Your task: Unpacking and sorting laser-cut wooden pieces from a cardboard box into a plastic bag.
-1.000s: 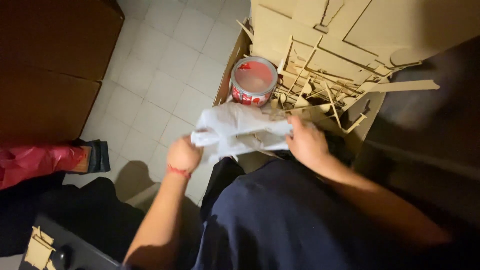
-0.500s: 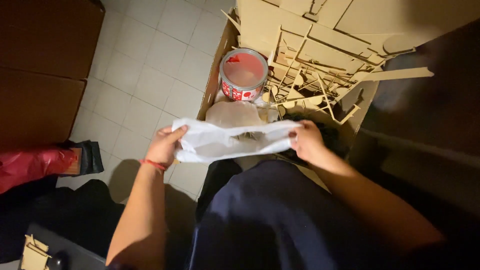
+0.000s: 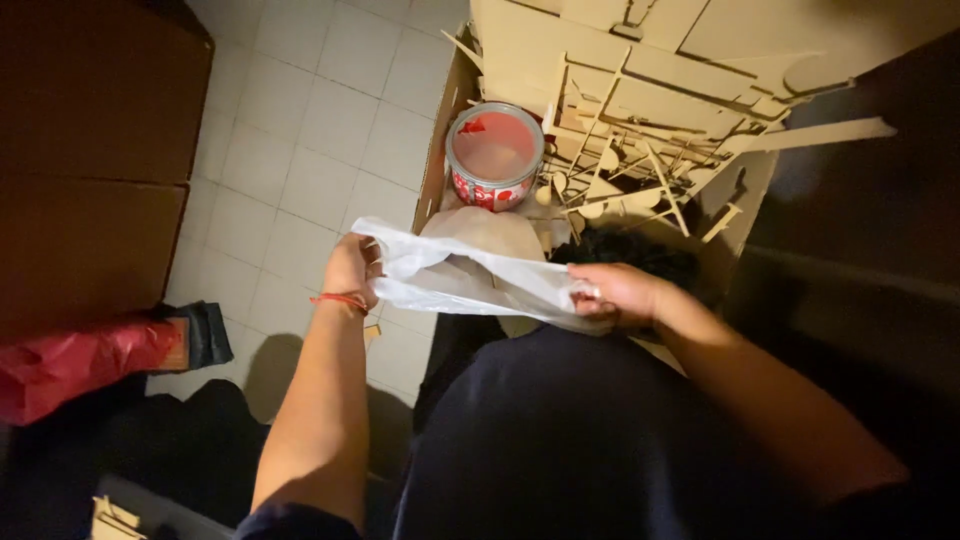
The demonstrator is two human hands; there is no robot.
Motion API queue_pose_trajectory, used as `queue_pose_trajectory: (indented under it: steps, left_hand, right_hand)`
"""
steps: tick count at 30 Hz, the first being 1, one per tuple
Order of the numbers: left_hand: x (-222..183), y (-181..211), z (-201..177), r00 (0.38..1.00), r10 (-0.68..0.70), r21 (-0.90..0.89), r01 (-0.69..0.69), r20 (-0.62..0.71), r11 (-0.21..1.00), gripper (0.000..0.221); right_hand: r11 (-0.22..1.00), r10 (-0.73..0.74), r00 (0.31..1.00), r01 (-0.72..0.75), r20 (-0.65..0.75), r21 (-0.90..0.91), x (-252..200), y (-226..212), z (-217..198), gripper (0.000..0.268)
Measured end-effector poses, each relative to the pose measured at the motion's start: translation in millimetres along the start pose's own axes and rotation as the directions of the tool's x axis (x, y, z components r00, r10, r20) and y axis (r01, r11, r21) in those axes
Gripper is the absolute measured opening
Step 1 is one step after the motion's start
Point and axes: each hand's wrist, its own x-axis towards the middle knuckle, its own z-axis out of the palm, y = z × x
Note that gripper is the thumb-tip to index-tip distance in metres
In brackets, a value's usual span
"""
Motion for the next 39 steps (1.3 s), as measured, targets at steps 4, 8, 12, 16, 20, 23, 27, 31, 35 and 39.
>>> queue_pose_trajectory:
  steps: [4, 8, 12, 16, 20, 23, 27, 31, 35, 39]
  left_hand:
    - [26.4, 27.9, -18.5, 0.817, -0.123, -0.109, 0.222, 0.564, 0.969, 0.035]
    - [78.9, 43.4, -47.8, 0.48, -0.074, -0.083, 0.298, 0.874, 0.951, 0.047]
    - [37.2, 80.0, -55.4, 0.686, -0.028, -0.148, 0.196, 0.727, 0.969, 0.039]
    - [-1.5, 62.6, -25.5, 0.621, 0.745, 0.563, -0.715, 0.242, 0.414, 0.04]
    - [-50.3, 21.3, 62.1, 0.02, 0.519, 0.126, -0.978, 0.855, -0.169, 0.019]
    - [57.9, 8.6, 84.3, 0.373, 0.356, 0.504, -0.752, 0.857, -0.425, 0.083]
    - [69.8, 49.0, 59.5, 0.433, 0.349, 0.537, -0.789, 0.831, -0.299, 0.081]
    - [62.8, 81.2, 26.1, 0.588, 0.289, 0.615, -0.789, 0.756, -0.004, 0.078]
    - [38.6, 81.4, 32.8, 0.801, 0.166, 0.772, -0.599, 0.575, 0.212, 0.088]
    - [18.2, 50.5, 44.5, 0.741, 0.075, 0.742, -0.67, 0.667, 0.015, 0.069]
  right_hand:
    - [0.914, -0.152, 0.987, 0.158, -0.046, 0.374, 7.0, -9.9, -13.3, 0.041]
    - [0.852, -0.229, 0.967, 0.145, 0.109, 0.503, -1.8, -29.7, 2.0, 0.055]
    - [0.821, -0.287, 0.949, 0.173, 0.131, 0.544, -1.4, -63.5, 44.2, 0.063]
    - [0.82, -0.326, 0.927, 0.179, 0.185, 0.543, 42.1, -35.0, 30.0, 0.067]
    - [0.842, -0.323, 0.933, 0.207, 0.158, 0.498, 54.1, -20.9, 27.9, 0.064]
    - [0.867, -0.298, 0.943, 0.202, 0.148, 0.456, 39.7, -42.6, 30.6, 0.066]
    - [0.846, -0.29, 0.956, 0.24, 0.033, 0.476, 62.3, -31.6, -10.0, 0.052]
    - [0.896, -0.248, 0.935, 0.321, -0.253, 0.306, 104.9, -7.8, -30.9, 0.047]
    - [0.865, -0.347, 0.782, 0.48, -0.517, 0.146, 108.2, 13.7, 10.9, 0.038]
    - [0.781, -0.623, 0.445, 0.313, -0.644, -0.54, 72.5, -8.4, 44.3, 0.049]
